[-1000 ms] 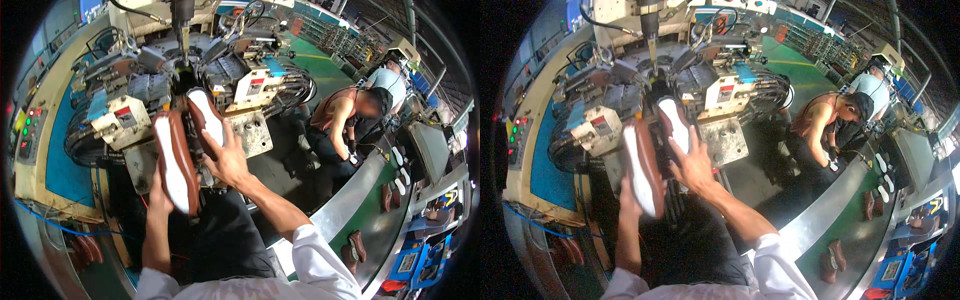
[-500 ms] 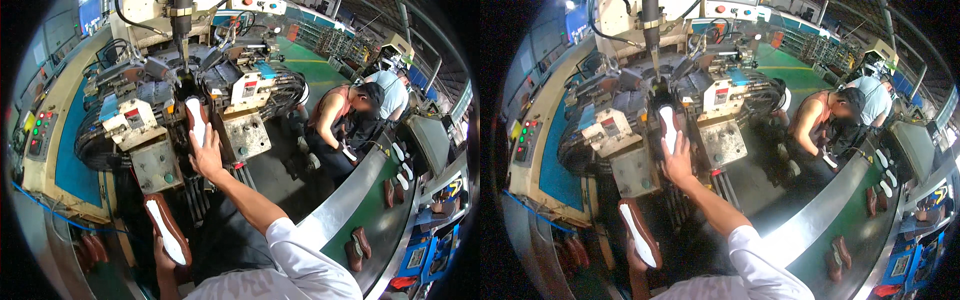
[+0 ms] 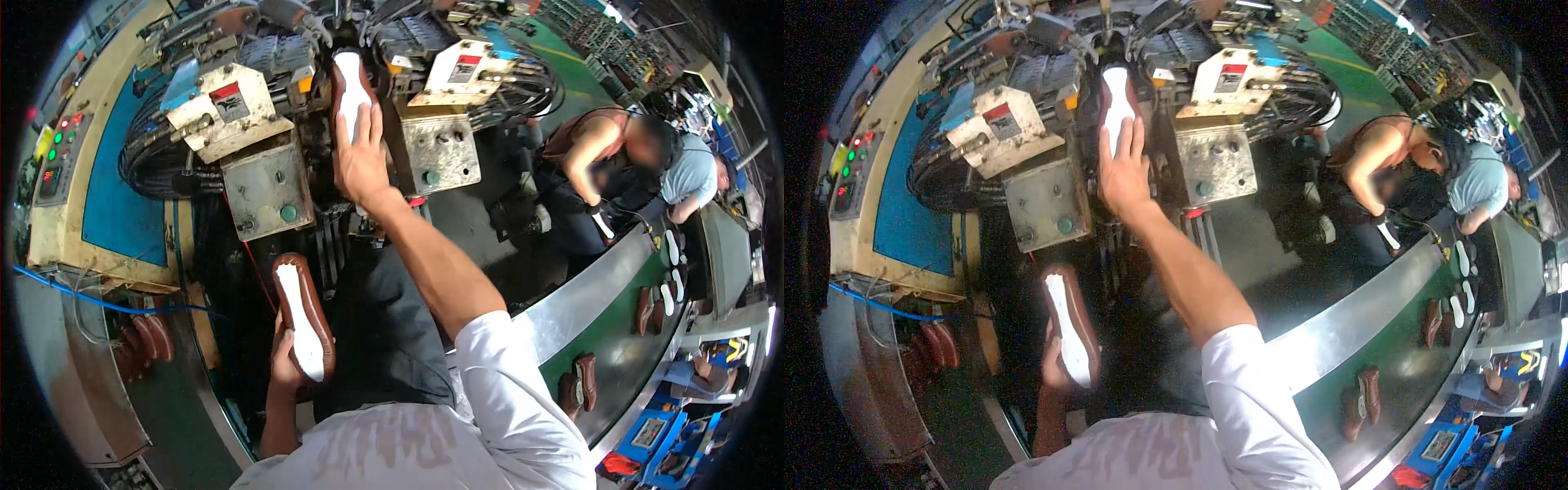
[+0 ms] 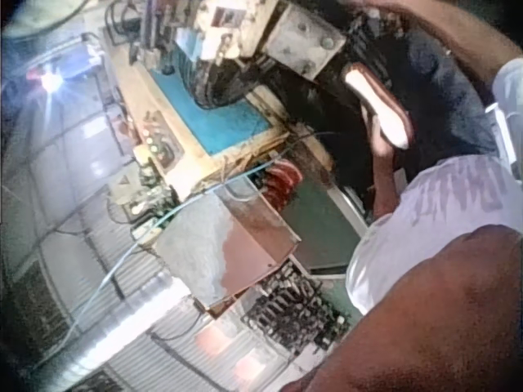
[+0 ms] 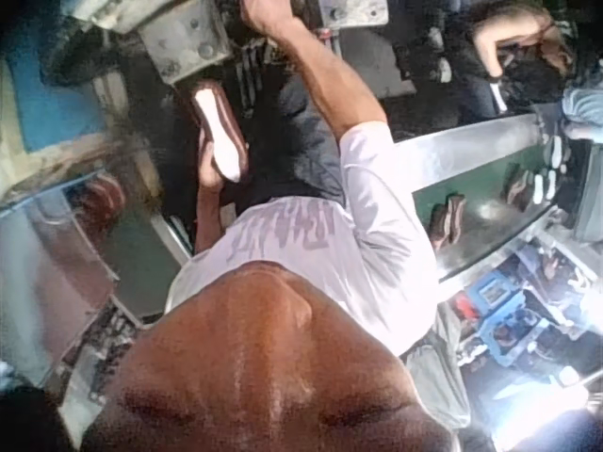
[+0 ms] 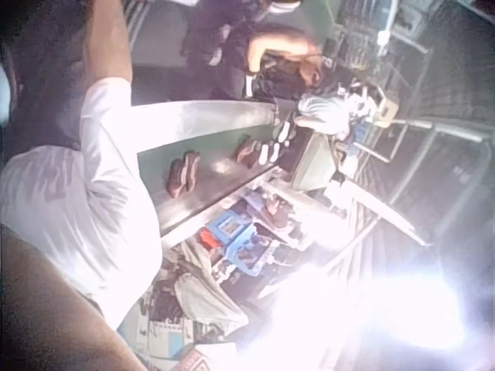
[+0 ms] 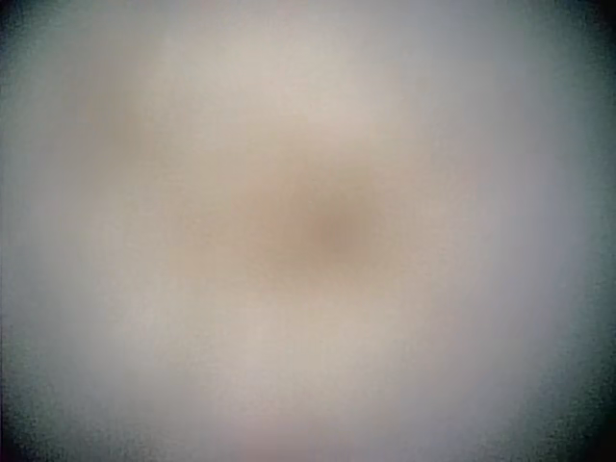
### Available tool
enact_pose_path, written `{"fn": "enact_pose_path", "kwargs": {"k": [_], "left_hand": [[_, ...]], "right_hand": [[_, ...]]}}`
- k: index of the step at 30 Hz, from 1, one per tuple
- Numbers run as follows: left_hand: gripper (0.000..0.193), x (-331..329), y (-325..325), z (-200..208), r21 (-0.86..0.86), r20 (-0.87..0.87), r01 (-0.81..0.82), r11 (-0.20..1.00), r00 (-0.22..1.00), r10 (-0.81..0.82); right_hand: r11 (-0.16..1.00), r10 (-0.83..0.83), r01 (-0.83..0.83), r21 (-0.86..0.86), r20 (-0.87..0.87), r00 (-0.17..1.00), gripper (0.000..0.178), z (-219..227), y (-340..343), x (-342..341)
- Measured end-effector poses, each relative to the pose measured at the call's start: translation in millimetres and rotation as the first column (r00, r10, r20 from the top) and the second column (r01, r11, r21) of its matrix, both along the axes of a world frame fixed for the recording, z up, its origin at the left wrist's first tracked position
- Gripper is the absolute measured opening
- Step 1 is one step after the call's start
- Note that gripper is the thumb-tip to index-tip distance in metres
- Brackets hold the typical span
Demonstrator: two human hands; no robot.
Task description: The person picks up brown leather shoes and white insoles from a conveyor belt. They place the insoles into the shoes and press them into a machine to secure them. The person then places the assembled shoes onto a shelf and repeats the process for multiple pairs.
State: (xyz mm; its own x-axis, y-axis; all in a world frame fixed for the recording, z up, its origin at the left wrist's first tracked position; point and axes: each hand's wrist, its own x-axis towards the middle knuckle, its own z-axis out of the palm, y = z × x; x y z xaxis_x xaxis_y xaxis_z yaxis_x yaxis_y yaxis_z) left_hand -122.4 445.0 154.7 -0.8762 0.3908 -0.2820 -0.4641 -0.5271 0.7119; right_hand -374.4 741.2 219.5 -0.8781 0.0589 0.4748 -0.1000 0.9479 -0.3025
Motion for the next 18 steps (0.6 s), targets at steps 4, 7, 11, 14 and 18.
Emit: {"fn": "enact_pose_path", "kwargs": {"k": [4, 7, 11, 14, 18], "left_hand": [[0.077, -21.7, 7.9, 1.8, -0.272, -0.110, 0.024, 0.962, 0.992, -0.056], [0.086, -35.5, 21.1, 5.8, -0.306, -0.053, 0.045, 0.951, 0.997, -0.064], [0.089, -55.6, 33.1, -4.3, -0.327, 0.035, 0.097, 0.940, 0.995, -0.091], [0.089, -74.0, 39.5, -20.6, -0.231, 0.057, 0.175, 0.957, 0.984, -0.166], [0.084, -92.3, 44.5, -37.1, -0.128, 0.010, 0.227, 0.966, 0.974, -0.227]], "right_hand": [[0.996, -0.018, 0.015, 0.084, 0.034, 0.999, 0.077, 17.2, 8.9, -53.4], [0.988, -0.038, 0.029, 0.151, 0.060, 0.997, 0.082, 29.2, 12.6, -90.3], [0.986, -0.043, 0.039, 0.162, 0.025, 0.999, 0.088, 37.3, 15.0, -104.1], [0.982, -0.049, 0.041, 0.184, 0.037, 0.998, 0.087, 50.7, 9.8, -101.3], [0.983, -0.049, 0.041, 0.179, 0.041, 0.998, 0.087, 63.5, 8.2, -108.4]]}}
